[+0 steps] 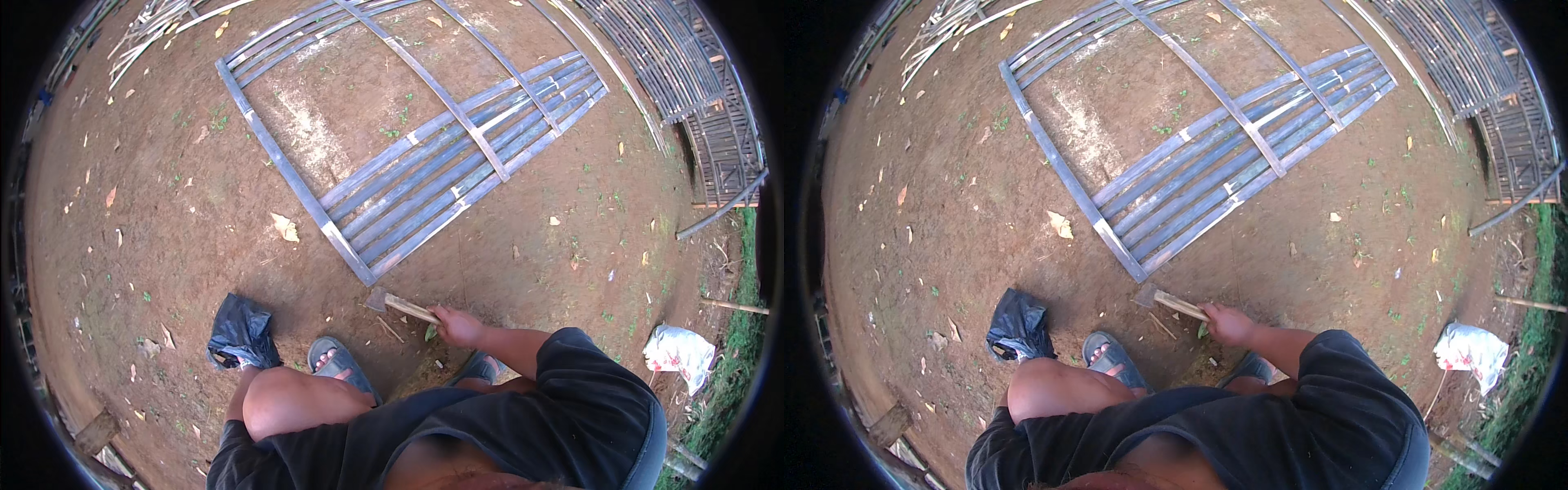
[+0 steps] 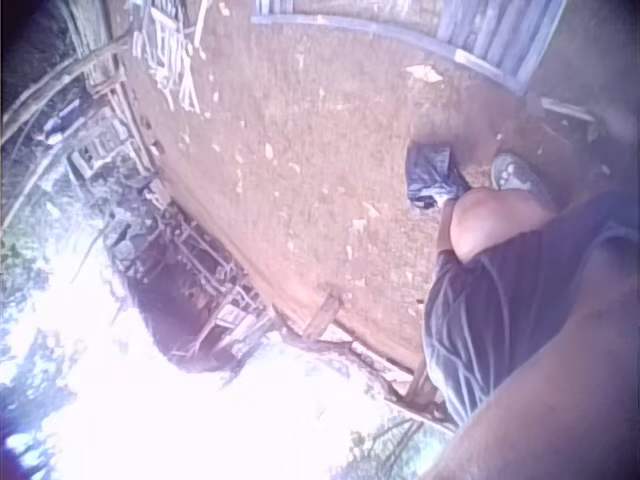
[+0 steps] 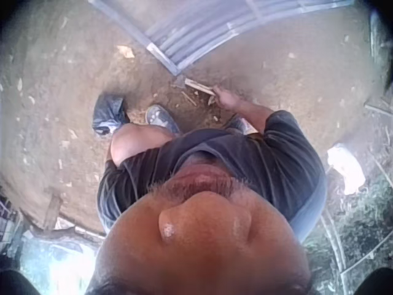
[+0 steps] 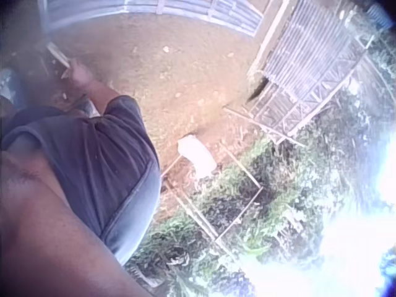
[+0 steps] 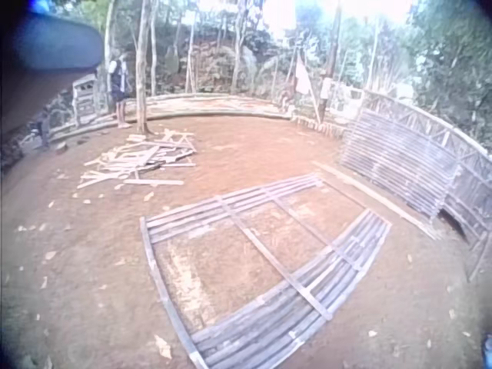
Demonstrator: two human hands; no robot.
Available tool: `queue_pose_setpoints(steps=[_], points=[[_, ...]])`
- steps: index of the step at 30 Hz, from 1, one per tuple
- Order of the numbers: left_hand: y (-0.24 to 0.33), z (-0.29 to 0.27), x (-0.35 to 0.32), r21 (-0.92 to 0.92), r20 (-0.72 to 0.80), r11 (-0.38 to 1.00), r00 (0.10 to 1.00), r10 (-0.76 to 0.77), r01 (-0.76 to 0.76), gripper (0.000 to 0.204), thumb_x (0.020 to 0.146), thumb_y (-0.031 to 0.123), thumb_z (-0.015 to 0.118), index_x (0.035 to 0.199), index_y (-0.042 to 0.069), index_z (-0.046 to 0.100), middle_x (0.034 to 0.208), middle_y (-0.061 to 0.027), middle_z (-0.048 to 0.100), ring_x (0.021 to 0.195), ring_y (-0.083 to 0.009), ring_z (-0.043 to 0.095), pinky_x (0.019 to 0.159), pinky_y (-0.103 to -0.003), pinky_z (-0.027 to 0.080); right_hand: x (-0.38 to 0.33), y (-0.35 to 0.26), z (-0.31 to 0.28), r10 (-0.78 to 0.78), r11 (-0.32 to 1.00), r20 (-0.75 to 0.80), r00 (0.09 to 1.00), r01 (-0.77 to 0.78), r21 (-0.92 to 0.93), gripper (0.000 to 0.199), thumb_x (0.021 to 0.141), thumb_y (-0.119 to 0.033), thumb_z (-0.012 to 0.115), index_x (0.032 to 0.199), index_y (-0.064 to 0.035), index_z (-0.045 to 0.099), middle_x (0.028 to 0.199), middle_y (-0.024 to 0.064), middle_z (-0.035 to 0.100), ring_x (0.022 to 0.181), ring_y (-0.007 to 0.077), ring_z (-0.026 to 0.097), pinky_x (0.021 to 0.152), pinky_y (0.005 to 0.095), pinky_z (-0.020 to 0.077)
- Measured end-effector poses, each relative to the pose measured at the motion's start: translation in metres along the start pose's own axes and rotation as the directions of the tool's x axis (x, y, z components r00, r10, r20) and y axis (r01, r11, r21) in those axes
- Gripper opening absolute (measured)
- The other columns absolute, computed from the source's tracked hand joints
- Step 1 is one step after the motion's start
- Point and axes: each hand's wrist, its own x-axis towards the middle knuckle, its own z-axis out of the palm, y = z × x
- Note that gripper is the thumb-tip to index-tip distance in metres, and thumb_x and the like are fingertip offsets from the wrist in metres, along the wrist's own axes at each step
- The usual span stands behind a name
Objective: The person uses a hammer to drive nails into a bamboo frame structure laid on the ground. They repeatedly strike the nails to secure the bamboo slats together, adjusting their position and the frame as needed.
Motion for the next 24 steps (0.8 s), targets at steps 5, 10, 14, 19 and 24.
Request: queue_pose_setpoints(steps=[5, 10, 14, 19, 24], points=[[-0.008, 0.003, 0.001, -0.057, 0.032, 0.997, 0.998, -0.048, 0.05, 0.056, 0.098, 0.044, 0.055, 0.143, 0.01, 0.056, 0.149, -0.0165, 0.055, 0.139, -0.0347, 0.05, 0.119, -0.046, 0.035, -0.003, -0.009, 0.003, -0.027, 0.999, -0.007, 1.0, 0.027, -0.04, 0.053, 0.096, -0.022, 0.058, 0.146, -0.011, 0.044, 0.128, 0.0264, 0.06, 0.113, 0.0467, 0.062, 0.096, 0.0531, 0.0522], [-0.031, 0.011, -0.02, -0.099, 0.059, 0.99, 0.994, -0.095, 0.1, 0.057, 0.098, 0.045, 0.055, 0.145, 0.011, 0.055, 0.151, -0.0148, 0.054, 0.14, -0.0344, 0.048, 0.12, -0.045, 0.034, 0.003, -0.013, 0.014, -0.069, 0.998, -0.029, 0.997, 0.07, 0.007, 0.05, 0.096, -0.015, 0.062, 0.143, -0.0075, 0.048, 0.122, 0.0277, 0.063, 0.114, 0.0474, 0.062, 0.097, 0.0522, 0.0514], [-0.033, 0.015, -0.016, -0.136, 0.075, 0.98, 0.988, -0.134, 0.143, 0.058, 0.098, 0.046, 0.055, 0.146, 0.012, 0.054, 0.152, -0.0133, 0.053, 0.141, -0.0341, 0.047, 0.12, -0.045, 0.033, 0.008, -0.019, 0.018, -0.047, 0.999, -0.069, 0.996, 0.048, 0.01, 0.048, 0.096, -0.011, 0.064, 0.141, -0.0058, 0.049, 0.125, 0.0282, 0.063, 0.117, 0.0472, 0.062, 0.099, 0.0502, 0.0504], [-0.042, 0.024, -0.023, -0.171, 0.136, 0.962, 0.972, -0.19, 0.212, 0.059, 0.098, 0.047, 0.054, 0.147, 0.014, 0.053, 0.153, -0.0116, 0.052, 0.142, -0.0337, 0.046, 0.121, -0.045, 0.032, 0.007, -0.033, 0.01, -0.066, 0.998, -0.068, 0.995, 0.065, -0.02, 0.048, 0.096, -0.015, 0.065, 0.141, -0.0065, 0.05, 0.128, 0.0268, 0.063, 0.117, 0.0465, 0.062, 0.098, 0.0503, 0.0509], [-0.049, 0.034, -0.018, -0.177, 0.18, 0.958, 0.964, -0.196, 0.227, 0.061, 0.098, 0.048, 0.054, 0.149, 0.015, 0.052, 0.155, -0.0098, 0.05, 0.143, -0.0334, 0.045, 0.122, -0.045, 0.031, 0.01, -0.029, 0.01, -0.057, 0.996, -0.053, 0.997, 0.053, -0.077, 0.048, 0.096, -0.017, 0.064, 0.141, -0.0077, 0.05, 0.13, 0.0267, 0.061, 0.116, 0.0467, 0.062, 0.097, 0.0512, 0.0511]])
